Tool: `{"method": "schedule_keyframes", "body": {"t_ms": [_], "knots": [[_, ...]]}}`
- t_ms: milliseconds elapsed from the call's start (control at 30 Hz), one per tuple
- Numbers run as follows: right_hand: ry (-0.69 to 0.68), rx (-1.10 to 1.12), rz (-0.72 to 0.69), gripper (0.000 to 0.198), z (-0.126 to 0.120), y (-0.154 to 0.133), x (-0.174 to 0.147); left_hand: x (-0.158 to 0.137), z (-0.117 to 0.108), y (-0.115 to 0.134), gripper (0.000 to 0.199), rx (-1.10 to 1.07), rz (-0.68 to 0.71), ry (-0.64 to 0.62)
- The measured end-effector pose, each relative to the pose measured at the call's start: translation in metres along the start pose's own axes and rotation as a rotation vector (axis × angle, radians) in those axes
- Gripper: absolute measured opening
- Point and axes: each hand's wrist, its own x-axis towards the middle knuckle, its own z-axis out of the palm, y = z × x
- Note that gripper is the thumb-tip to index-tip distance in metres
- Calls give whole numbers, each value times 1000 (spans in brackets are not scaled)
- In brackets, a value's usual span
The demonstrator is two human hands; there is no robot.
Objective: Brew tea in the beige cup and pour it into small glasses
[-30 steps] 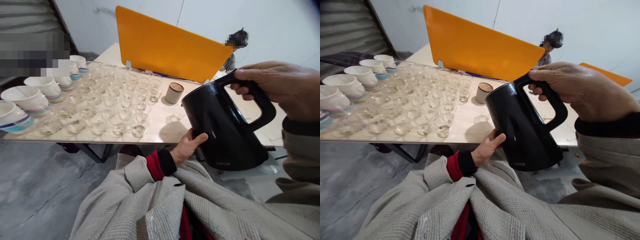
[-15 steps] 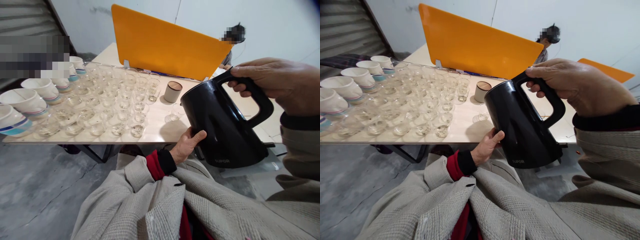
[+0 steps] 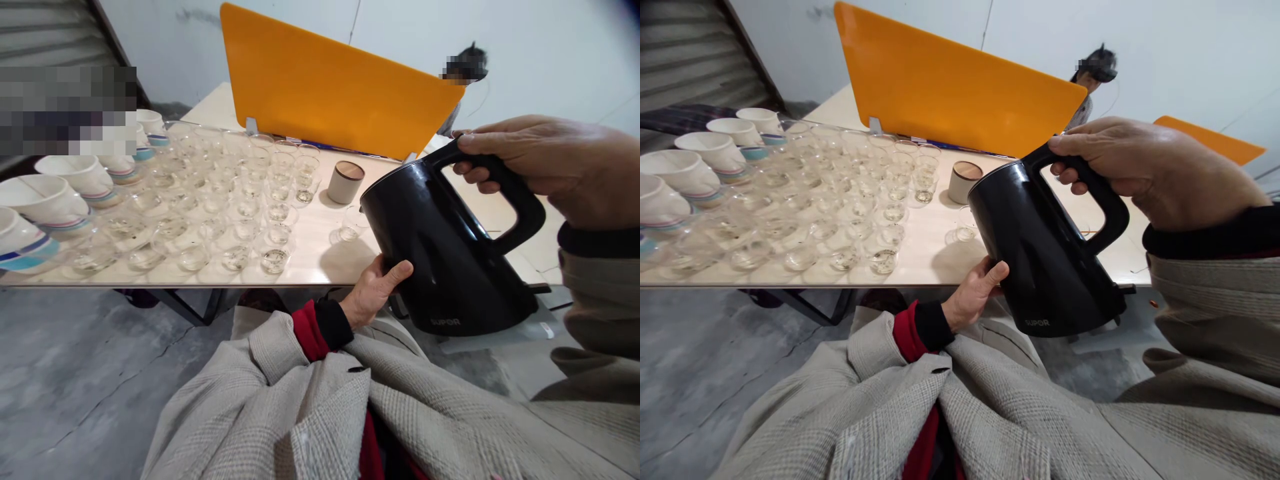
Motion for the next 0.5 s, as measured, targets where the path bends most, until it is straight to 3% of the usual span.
{"method": "schedule_keyframes", "body": {"t_ms": [100,367,500], "knots": [[-14,-41,-51,20,-1,0,-3,0,0,1,70,6,-6,10],[-26,-34,0,18,-4,13,12,0,1,3,75,20,7,0],[-92,122,-26,15,-6,18,15,0,-1,1,74,17,-2,18]]}}
